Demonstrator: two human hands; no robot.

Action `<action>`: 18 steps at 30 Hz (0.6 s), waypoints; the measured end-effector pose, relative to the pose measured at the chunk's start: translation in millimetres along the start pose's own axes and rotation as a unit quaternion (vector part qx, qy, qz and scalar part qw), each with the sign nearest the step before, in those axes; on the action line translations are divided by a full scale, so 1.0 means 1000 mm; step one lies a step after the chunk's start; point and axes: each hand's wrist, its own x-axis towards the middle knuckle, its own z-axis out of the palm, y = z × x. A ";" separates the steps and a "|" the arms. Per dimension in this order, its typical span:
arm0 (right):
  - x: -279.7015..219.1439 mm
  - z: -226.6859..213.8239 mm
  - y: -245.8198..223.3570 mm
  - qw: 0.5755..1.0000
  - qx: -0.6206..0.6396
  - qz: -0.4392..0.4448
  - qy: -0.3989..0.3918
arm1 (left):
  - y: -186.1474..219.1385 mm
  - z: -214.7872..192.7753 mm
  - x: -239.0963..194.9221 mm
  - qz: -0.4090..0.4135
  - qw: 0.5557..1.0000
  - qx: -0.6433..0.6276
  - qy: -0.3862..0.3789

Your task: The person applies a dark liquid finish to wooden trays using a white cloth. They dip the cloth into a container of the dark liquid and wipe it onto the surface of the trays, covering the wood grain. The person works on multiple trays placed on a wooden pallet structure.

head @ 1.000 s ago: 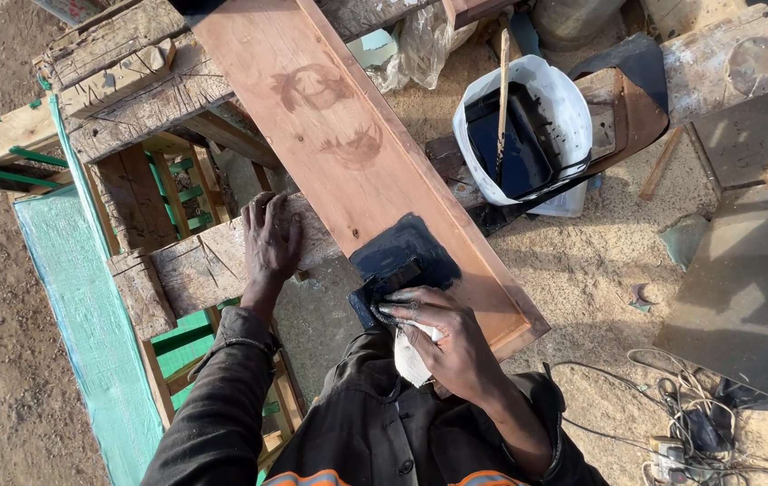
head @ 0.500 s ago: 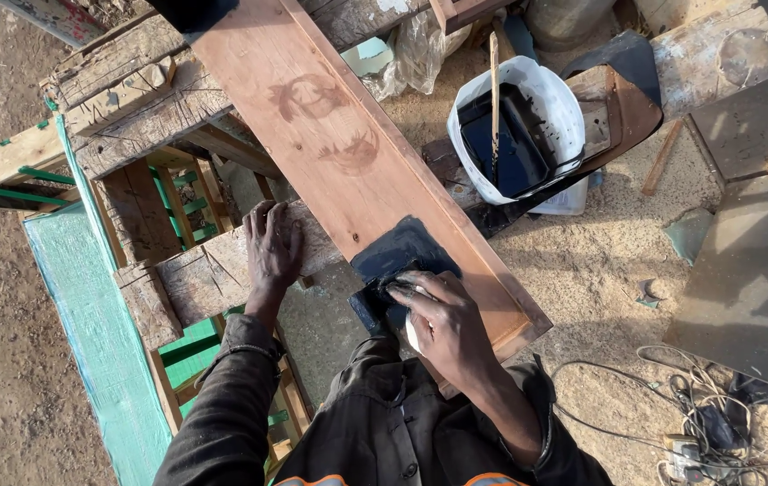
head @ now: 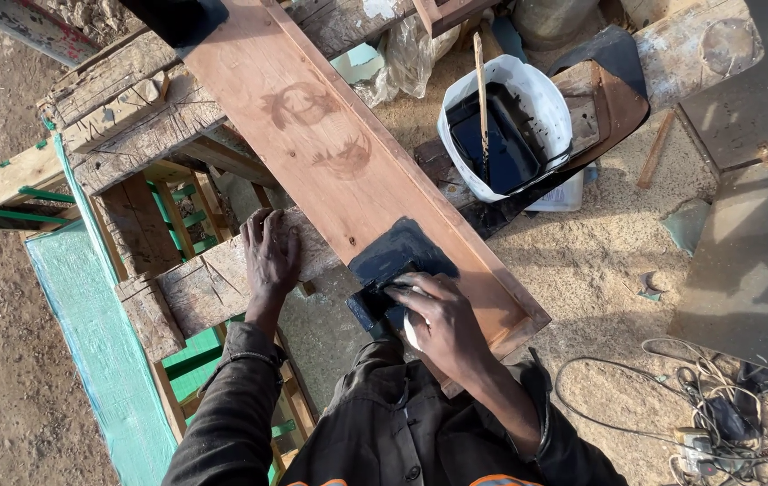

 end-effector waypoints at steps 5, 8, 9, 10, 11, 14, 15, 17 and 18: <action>0.001 -0.010 -0.008 0.999 0.020 0.030 0.028 | 0.007 -0.004 0.001 -0.006 1.000 -0.001 -0.007; 0.003 -0.010 -0.015 0.997 0.060 0.041 0.009 | 0.007 -0.003 0.002 -0.001 1.000 -0.002 -0.003; 0.003 -0.009 -0.017 0.995 0.082 0.049 -0.010 | 0.005 -0.002 0.003 0.004 1.000 0.001 0.000; 0.002 -0.011 -0.016 0.995 0.085 0.051 -0.006 | 0.006 -0.003 0.003 0.008 1.000 0.002 -0.003; 0.001 -0.012 -0.015 0.989 0.124 0.080 0.010 | 0.006 -0.004 0.004 0.009 1.000 -0.002 0.000; -0.010 -0.005 0.002 0.979 0.151 0.131 0.029 | 0.004 -0.004 0.003 0.011 1.000 -0.004 0.003; -0.016 -0.001 0.010 0.978 0.137 0.151 0.034 | 0.004 -0.003 0.003 0.014 1.000 -0.004 0.007; -0.015 -0.003 -0.003 0.974 0.157 0.164 0.024 | 0.007 -0.005 0.003 0.019 1.000 -0.006 0.008; -0.014 -0.003 -0.010 0.969 0.177 0.174 0.012 | 0.008 -0.006 0.005 0.023 1.000 -0.007 0.011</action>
